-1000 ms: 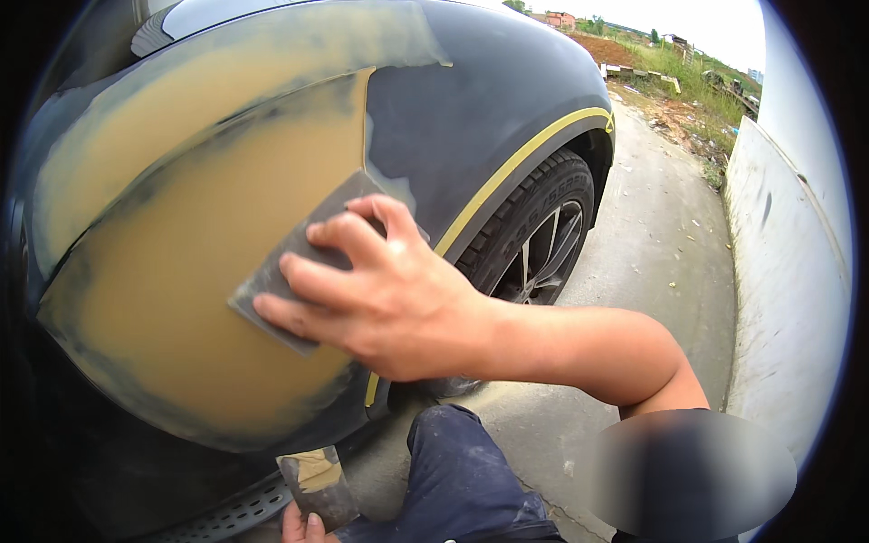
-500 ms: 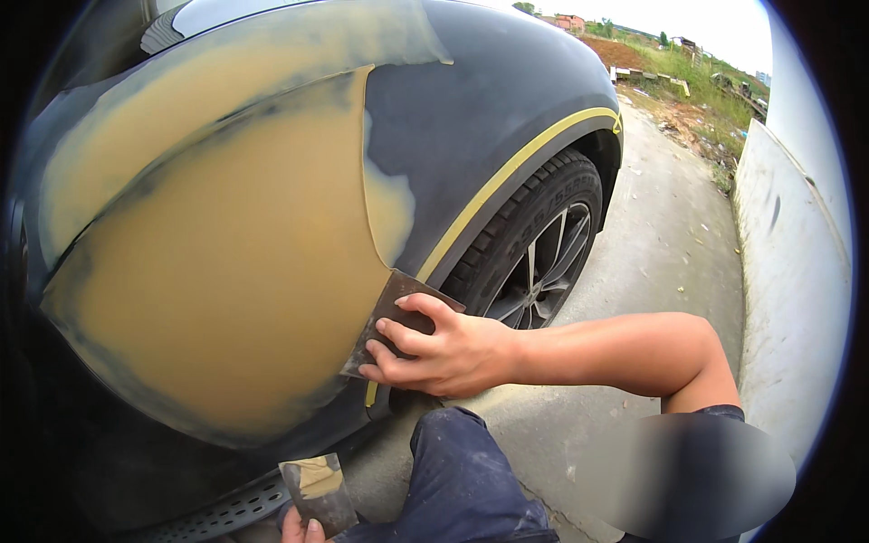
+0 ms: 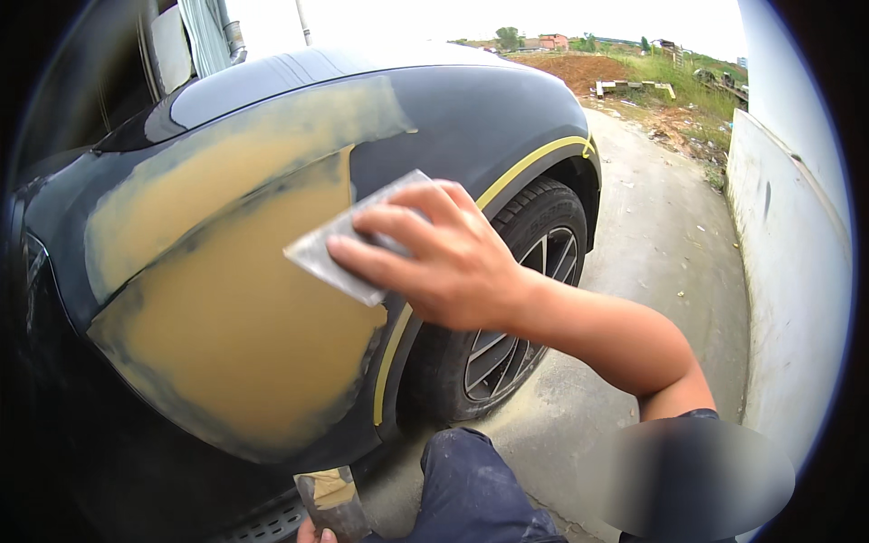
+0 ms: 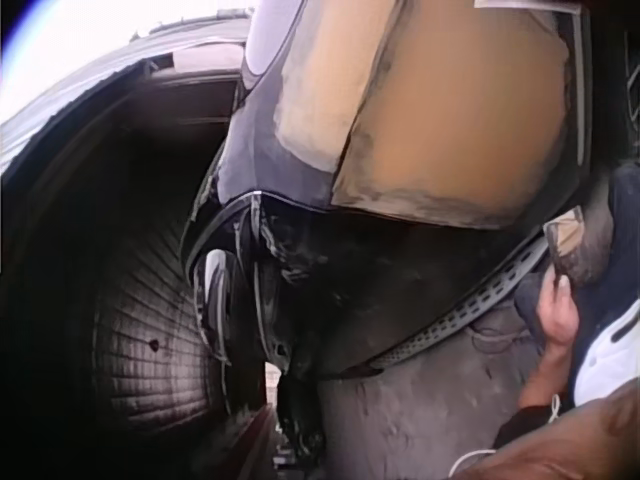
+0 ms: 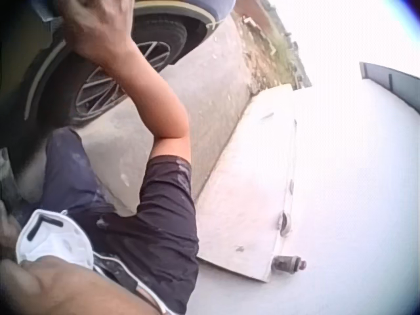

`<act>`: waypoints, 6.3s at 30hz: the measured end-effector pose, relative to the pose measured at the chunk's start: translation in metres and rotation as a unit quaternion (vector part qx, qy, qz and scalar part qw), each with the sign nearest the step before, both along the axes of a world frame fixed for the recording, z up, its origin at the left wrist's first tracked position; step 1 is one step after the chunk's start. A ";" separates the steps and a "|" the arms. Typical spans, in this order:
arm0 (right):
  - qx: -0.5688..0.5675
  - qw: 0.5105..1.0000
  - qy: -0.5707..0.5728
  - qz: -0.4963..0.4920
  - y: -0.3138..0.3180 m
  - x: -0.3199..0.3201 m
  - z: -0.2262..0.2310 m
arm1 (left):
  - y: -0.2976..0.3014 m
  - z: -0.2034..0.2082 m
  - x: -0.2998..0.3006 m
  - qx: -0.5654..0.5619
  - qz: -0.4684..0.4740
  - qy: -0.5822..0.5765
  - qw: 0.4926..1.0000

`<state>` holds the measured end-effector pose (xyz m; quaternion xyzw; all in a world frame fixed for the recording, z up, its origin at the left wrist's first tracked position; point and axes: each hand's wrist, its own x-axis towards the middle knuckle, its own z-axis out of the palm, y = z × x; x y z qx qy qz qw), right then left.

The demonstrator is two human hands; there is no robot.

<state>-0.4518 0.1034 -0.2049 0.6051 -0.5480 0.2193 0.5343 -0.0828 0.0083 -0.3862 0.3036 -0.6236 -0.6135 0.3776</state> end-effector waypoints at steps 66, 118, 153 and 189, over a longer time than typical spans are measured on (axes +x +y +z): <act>-0.051 0.998 -0.024 -0.029 -0.032 -0.053 0.021 | 0.008 0.004 -0.026 0.029 -0.049 0.004 0.998; -0.015 0.999 -0.032 -0.038 -0.012 -0.071 0.028 | 0.022 0.022 -0.042 -0.035 -0.032 -0.064 0.997; 0.170 0.981 0.048 -0.077 0.067 -0.063 -0.031 | 0.035 0.014 -0.061 0.026 -0.109 -0.047 0.993; 0.022 0.518 -0.641 0.566 0.063 0.025 -0.095 | 0.066 0.045 -0.164 0.215 -0.290 0.285 0.888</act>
